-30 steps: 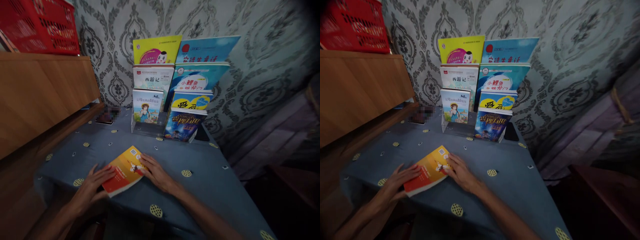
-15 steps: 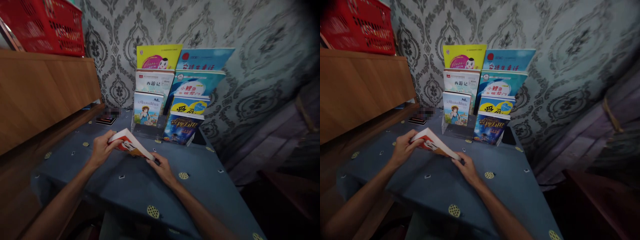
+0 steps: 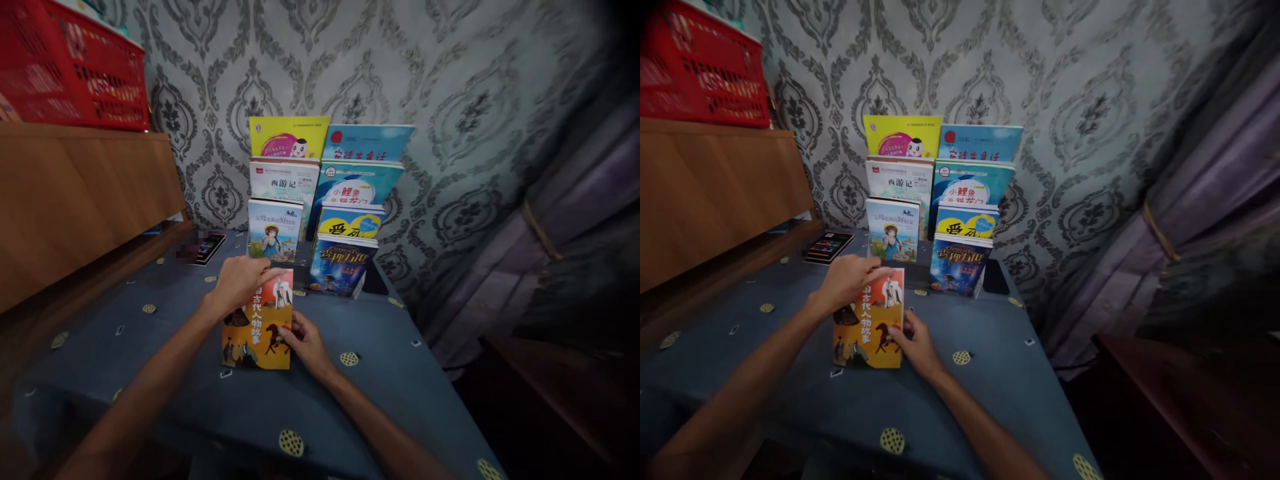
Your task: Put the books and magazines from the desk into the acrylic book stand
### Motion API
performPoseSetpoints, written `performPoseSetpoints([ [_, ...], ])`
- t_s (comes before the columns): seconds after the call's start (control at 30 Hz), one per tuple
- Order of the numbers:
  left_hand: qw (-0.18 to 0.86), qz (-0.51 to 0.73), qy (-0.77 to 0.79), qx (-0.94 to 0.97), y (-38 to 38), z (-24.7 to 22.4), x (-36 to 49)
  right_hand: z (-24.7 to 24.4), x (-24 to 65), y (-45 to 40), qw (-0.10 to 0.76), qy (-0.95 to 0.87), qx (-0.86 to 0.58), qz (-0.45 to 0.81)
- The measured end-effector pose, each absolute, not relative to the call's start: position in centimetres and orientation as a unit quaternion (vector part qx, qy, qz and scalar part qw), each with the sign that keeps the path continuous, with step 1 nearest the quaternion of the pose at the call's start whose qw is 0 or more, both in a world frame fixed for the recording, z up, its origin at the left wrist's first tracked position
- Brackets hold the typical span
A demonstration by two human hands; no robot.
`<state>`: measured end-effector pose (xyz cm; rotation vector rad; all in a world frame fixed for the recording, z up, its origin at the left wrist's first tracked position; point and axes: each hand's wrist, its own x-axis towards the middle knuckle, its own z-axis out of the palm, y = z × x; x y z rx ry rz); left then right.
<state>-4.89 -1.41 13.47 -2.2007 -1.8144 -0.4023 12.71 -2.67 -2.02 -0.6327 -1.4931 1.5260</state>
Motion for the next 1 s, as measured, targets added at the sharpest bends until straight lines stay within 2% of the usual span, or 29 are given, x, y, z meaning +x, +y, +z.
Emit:
performPoseSetpoints([
  [0.13, 0.138, -0.142, -0.619, -0.76, -2.5, 13.9, -4.1, -1.7, 13.0, -2.5, 0.456, -0.609, -0.245, 0.602],
  [0.27, 0.084, -0.271, -0.64, -0.714, -4.1, 13.9, -6.4, -1.4, 13.2, -2.4, 0.458, -0.618, -0.236, 0.594],
  [0.33, 0.011, -0.399, -0.638, -0.658, -4.7, 12.7, -8.2, -1.3, 13.3, -2.4, 0.457, -0.62, -0.233, 0.594],
  [0.4, -0.116, -0.542, -0.592, -0.585, -5.1, 10.8, -9.7, -1.3, 13.3, -2.3, 0.454, -0.622, -0.232, 0.595],
  [0.47, -0.262, -0.604, -0.551, -0.512, -5.3, 8.4, -10.5, -1.3, 13.3, -2.1, 0.459, -0.621, -0.235, 0.591],
  [0.53, -0.365, -0.588, -0.548, -0.47, -5.4, 6.1, -10.7, -1.3, 13.2, -1.8, 0.468, -0.618, -0.242, 0.584],
  [0.6, -0.417, -0.551, -0.545, -0.475, -5.6, 4.3, -10.5, -1.3, 13.1, -1.7, 0.477, -0.612, -0.251, 0.579],
  [1.0, -0.556, -0.502, -0.515, -0.416, -5.6, -0.4, -10.0, -2.8, 13.4, -0.7, 0.458, -0.563, -0.357, 0.588],
])
